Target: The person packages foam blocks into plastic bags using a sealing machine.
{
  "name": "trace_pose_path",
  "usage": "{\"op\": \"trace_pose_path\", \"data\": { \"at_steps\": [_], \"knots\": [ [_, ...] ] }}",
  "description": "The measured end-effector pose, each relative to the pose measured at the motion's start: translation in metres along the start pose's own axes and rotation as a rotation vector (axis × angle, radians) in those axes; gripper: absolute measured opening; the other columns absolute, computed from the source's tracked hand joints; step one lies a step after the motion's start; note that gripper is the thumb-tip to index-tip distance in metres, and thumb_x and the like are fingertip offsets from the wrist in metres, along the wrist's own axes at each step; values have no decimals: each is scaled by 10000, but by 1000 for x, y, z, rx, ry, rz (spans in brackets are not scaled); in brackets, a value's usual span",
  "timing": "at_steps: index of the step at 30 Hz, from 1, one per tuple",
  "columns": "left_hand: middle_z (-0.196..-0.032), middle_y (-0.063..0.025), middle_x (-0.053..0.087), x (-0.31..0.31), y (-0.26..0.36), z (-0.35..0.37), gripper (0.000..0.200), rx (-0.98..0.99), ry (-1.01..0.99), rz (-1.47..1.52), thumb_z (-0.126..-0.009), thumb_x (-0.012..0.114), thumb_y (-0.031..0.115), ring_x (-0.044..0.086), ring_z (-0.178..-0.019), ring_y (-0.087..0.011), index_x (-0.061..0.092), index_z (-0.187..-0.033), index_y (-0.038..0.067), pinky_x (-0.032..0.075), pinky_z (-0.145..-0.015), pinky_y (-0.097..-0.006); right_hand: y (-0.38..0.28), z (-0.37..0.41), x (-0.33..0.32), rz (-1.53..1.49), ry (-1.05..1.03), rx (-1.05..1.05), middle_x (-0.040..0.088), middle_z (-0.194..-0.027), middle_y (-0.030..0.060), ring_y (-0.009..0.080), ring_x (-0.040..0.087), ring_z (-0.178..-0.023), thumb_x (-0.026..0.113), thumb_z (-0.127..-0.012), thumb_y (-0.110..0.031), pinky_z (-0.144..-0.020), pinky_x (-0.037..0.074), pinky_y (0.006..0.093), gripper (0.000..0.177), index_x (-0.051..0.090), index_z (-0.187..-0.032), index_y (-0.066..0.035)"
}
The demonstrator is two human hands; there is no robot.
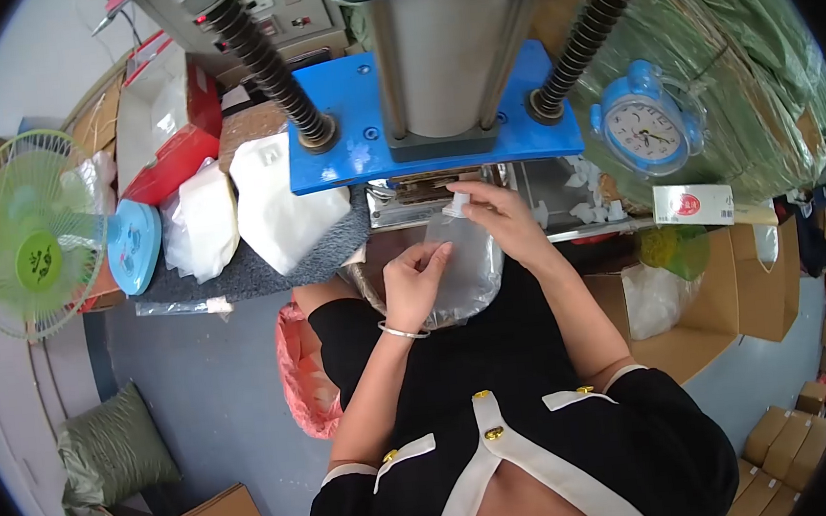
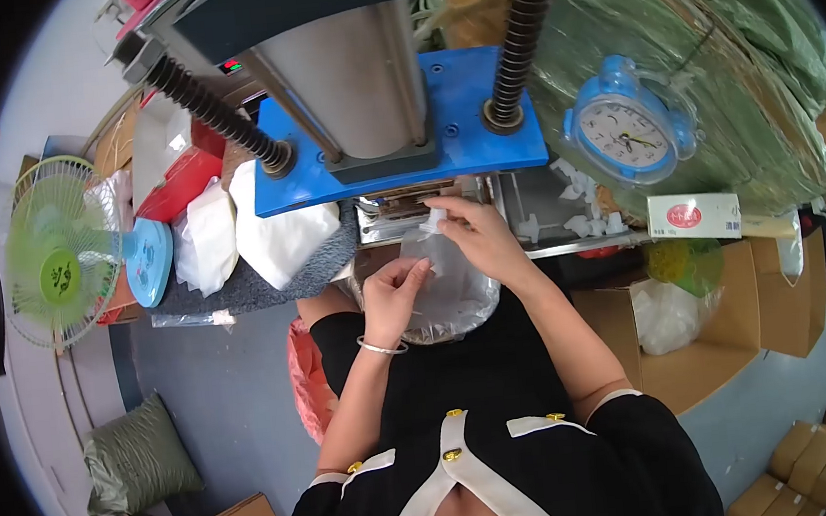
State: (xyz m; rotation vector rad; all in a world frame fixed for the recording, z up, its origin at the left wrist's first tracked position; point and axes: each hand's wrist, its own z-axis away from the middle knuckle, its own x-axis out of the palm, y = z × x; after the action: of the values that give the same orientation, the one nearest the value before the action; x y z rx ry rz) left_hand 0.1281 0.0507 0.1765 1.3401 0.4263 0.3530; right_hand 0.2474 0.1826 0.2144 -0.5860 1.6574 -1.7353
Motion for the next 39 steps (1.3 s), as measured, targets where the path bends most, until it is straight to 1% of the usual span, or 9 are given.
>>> {"op": "trace_pose_path", "data": {
  "at_steps": [7,12,17,22,27,29,30,35,39],
  "knots": [
    [-724,15,636,-2,-14,-3,178,-66,-49,94,-877,663,172,514,-619,-20,681,-891,-5,406,-575,-171,10,2,-2,-130,57,-6,599,-943,35,112,539,-856,551,-875,-46,-780,431,254,316,595,-1186,-16],
    [-680,34,601,-2,-17,-5,169,-50,-55,71,-870,672,160,476,-595,-13,681,-900,-6,372,-537,-173,2,-1,-7,363,-62,-11,631,-980,118,164,579,-901,570,-864,-54,-789,463,283,325,587,-1186,-12],
    [-640,54,568,-4,-8,-3,158,-97,-26,71,-870,672,147,434,-552,-6,679,-902,-7,331,-494,-176,31,0,10,-29,1,3,649,-977,122,185,603,-882,590,-868,-73,-791,472,291,331,576,-1194,-17],
    [-631,56,561,-10,-8,-33,225,36,84,6,-875,666,215,433,-546,-7,674,-810,0,329,-477,-190,5,17,-13,653,484,-318,651,-892,138,243,646,-778,617,-857,-125,-682,505,346,247,604,-1088,-40],
    [-592,14,558,-1,-20,-51,297,25,80,176,-869,670,260,460,-574,-46,649,-747,-11,382,-531,-228,3,34,-54,1109,229,140,626,-935,185,410,597,-841,606,-785,-99,-729,474,480,184,631,-959,-44],
    [-561,-36,567,-12,-14,-51,331,110,112,-326,-865,669,297,525,-539,-126,651,-751,-14,424,-553,-284,17,28,-51,1054,295,63,604,-971,189,401,586,-893,597,-773,-67,-770,466,463,199,633,-963,-23],
    [-761,-189,659,-24,25,-41,408,64,78,-831,-827,662,388,627,-698,-370,656,-889,-16,485,-647,-423,23,24,-50,999,382,-23,584,-1006,206,401,576,-925,600,-776,-61,-805,463,456,201,635,-967,-8],
    [-1436,-241,301,-66,-10,-29,703,361,613,-1225,-809,661,363,266,-1343,-383,398,-1340,-17,213,-1088,-497,31,8,-63,749,363,-52,554,-1080,199,379,544,-1012,594,-780,-26,-878,437,435,241,627,-1014,25],
    [-1178,-152,540,-64,-27,2,382,476,421,-1128,-813,653,180,495,-1096,-343,539,-1153,48,375,-939,-434,32,16,-67,812,316,-157,569,-1047,174,360,570,-947,618,-790,-52,-837,460,406,247,620,-1022,33]
  ]
}}
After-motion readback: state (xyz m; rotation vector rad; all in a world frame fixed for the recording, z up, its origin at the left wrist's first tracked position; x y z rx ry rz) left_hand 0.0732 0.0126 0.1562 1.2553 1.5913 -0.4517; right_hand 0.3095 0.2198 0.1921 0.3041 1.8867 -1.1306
